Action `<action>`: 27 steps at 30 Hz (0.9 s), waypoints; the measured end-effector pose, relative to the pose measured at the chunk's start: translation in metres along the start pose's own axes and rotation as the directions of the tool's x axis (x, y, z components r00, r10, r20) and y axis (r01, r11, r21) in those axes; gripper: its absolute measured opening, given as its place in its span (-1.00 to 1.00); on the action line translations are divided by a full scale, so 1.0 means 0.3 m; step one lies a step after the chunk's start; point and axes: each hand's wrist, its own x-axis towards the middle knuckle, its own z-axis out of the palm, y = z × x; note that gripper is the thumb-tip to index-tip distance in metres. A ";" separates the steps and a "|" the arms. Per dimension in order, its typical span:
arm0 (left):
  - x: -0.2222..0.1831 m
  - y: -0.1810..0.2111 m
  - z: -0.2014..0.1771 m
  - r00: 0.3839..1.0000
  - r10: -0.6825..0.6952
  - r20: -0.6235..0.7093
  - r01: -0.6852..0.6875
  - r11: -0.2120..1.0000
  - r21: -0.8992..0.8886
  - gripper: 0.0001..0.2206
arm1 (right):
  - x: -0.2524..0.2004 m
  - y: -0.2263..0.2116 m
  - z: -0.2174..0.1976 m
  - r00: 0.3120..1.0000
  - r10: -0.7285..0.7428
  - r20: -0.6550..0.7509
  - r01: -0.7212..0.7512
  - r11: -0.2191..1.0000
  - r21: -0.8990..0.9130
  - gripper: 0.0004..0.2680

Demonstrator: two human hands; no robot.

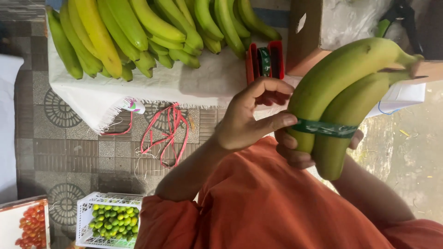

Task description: Wrapping bunches of bananas with green tape using a manual dispenser and packing them into a cardboard box.

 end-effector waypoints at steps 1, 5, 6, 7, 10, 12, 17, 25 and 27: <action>0.000 -0.003 0.012 1.000 0.002 0.009 -0.001 0.993 -0.117 -0.65 | -0.007 0.014 0.004 0.998 -0.022 0.055 0.015 0.992 0.123 -0.25; 0.006 -0.009 0.027 0.997 0.024 0.072 -0.004 0.964 -0.267 -0.72 | -0.006 0.054 0.006 0.974 -0.122 0.192 0.016 0.880 0.474 -0.30; 0.009 -0.011 0.026 0.997 0.026 0.073 -0.005 0.964 -0.266 -0.72 | -0.004 0.059 0.003 0.974 -0.122 0.193 0.016 0.881 0.473 -0.30; 0.013 -0.013 0.025 0.994 -0.001 0.106 0.041 0.929 -0.369 -0.75 | -0.002 0.064 0.000 0.959 -0.164 0.232 0.000 0.817 0.577 -0.32; 0.021 -0.001 0.024 0.989 -0.038 0.145 0.100 0.887 -0.450 -0.76 | -0.019 0.080 0.015 0.950 -0.206 0.233 -0.006 0.736 0.677 -0.35; 0.035 -0.010 0.026 0.988 -0.048 0.149 0.109 0.894 -0.435 -0.73 | -0.026 0.082 0.026 0.959 -0.201 0.201 0.011 0.733 0.680 -0.36; 0.062 -0.037 0.033 0.960 0.013 0.280 0.100 0.918 -0.384 -0.67 | -0.011 0.076 0.033 0.991 -0.133 -0.027 0.129 0.857 0.499 -0.41; 0.066 -0.121 0.063 0.969 -0.008 0.248 0.141 0.840 -0.525 -0.71 | 0.023 0.065 0.038 0.912 -0.134 -0.387 0.203 0.969 0.143 -0.50; 0.065 -0.137 0.067 0.982 0.009 0.188 0.094 0.842 -0.532 -0.72 | 0.032 0.061 0.037 0.878 -0.150 -0.454 0.202 0.977 0.068 -0.51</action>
